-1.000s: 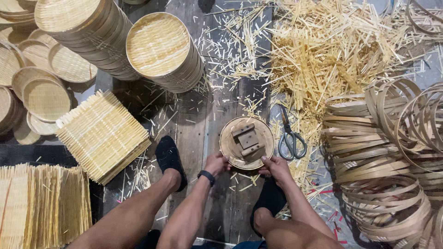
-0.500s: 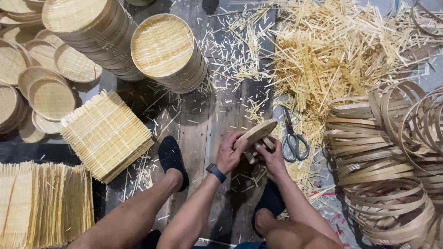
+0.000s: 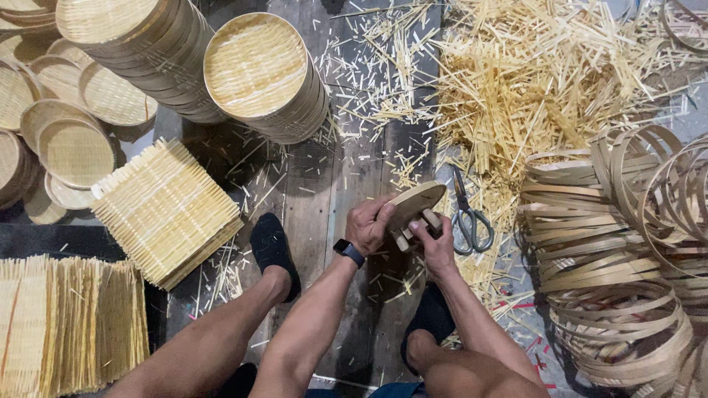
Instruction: The person sits on the floor and repeatedly places a circular wooden template on rectangular bamboo mats, then uses shears to trim the excess bamboo around the template. After each trim, the person removes the template and sets the finished circular mat aside, repeating the process with new mats.
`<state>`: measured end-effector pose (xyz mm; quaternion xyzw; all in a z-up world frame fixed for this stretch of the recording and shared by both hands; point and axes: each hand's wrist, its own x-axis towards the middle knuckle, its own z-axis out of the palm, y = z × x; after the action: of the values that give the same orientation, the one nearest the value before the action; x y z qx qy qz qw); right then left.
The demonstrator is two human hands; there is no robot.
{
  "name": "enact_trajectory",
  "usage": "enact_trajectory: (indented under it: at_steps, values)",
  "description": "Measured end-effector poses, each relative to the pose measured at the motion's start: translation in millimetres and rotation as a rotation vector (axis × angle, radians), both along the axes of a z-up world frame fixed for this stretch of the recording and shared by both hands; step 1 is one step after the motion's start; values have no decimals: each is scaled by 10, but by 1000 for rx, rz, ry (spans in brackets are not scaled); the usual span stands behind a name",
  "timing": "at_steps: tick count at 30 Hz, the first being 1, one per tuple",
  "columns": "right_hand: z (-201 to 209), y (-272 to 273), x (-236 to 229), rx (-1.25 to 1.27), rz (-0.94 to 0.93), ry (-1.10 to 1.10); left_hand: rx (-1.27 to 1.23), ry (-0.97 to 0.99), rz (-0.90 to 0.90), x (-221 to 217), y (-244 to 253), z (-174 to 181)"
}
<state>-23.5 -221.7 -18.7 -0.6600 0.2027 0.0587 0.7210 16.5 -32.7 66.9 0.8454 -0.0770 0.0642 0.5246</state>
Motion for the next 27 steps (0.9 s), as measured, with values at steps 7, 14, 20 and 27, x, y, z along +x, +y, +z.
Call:
enact_trajectory:
  at_steps: [7, 14, 20, 27]
  values:
    - [67, -282, -126, 604, 81, -40, 23, 406, 234, 133, 211, -595]
    - [68, -433, -235, 788, 44, 65, 148, 228, 666, 351, 1209, -807]
    - [-533, -66, -113, 731, 28, 132, -269, 279, 691, 451, 1624, -312]
    - [-217, -581, -470, 647, -125, 103, -703, 463, 558, 480, 1628, -293]
